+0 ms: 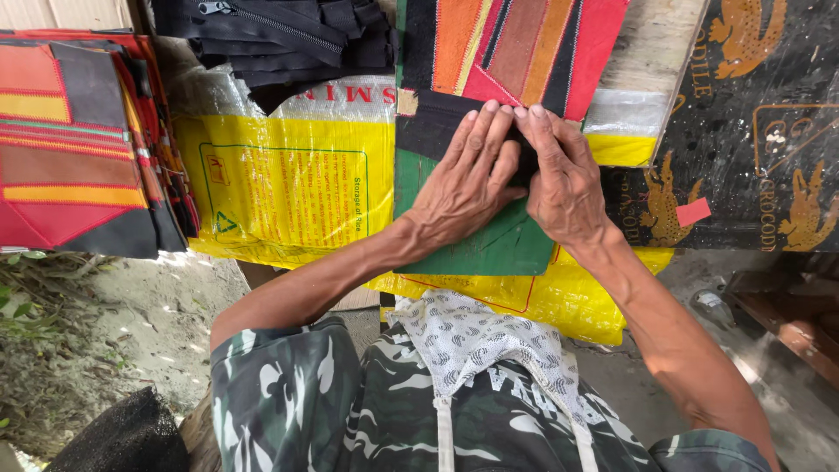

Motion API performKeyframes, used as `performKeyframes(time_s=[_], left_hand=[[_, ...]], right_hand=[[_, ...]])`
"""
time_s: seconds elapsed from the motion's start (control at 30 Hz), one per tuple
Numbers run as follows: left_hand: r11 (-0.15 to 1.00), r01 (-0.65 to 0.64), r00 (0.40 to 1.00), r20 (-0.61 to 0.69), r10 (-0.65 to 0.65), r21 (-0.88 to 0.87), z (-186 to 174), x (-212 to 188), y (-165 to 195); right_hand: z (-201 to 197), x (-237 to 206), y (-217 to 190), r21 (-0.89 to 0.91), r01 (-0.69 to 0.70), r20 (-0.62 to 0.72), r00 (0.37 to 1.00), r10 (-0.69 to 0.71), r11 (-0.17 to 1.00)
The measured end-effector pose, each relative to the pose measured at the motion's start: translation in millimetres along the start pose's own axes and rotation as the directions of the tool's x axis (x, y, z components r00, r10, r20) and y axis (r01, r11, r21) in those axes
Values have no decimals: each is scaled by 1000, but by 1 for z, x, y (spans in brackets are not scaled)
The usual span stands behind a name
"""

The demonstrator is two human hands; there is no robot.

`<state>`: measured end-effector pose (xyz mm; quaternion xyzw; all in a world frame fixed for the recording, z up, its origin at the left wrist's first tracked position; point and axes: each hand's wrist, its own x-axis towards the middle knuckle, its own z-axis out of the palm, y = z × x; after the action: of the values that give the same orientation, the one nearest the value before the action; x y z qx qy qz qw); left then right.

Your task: The person attaches zippers to colorful patchwork fabric panels at a workbench. They align each zipper along the top edge of a panel, fold the fabric over the zipper tape, press it flat, and set finished panels aside in a stack.

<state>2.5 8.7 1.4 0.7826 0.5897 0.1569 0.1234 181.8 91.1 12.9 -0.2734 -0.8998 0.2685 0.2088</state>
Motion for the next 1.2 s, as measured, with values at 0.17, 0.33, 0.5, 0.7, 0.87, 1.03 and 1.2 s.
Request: performKeyframes(time_s=[0.17,0.33,0.5,0.7,0.87,1.03,1.2], left_hand=[[997,65,998,-3,-66,-29,-21,-29,-42],[993,110,993,-27,-111,-37,-29,-40,-53],[984,126,991,53,-120,-126,-36,-38,-59],[944,184,983,61,-174,-273,-54,-42,-64],[964,149,987,-28,-159,-219,-37,-39,-20],[980,23,1000,22,-19,-197,-10,-26,17],[991,37,998,61,-30,-126,-11,-25,2]], right_hand=[[-3,-6,3,-78,-23,-11,1000,22,997],[6,-13,-4,-159,-75,-75,995,64,984],[17,-16,-13,-116,-210,-107,974,198,971],[8,-19,-21,-75,-223,-101,971,215,972],[7,-24,-23,16,-124,-180,976,124,992],[12,-28,-21,-36,-8,-111,994,4,999],[7,-33,-18,-126,-29,-70,997,21,992]])
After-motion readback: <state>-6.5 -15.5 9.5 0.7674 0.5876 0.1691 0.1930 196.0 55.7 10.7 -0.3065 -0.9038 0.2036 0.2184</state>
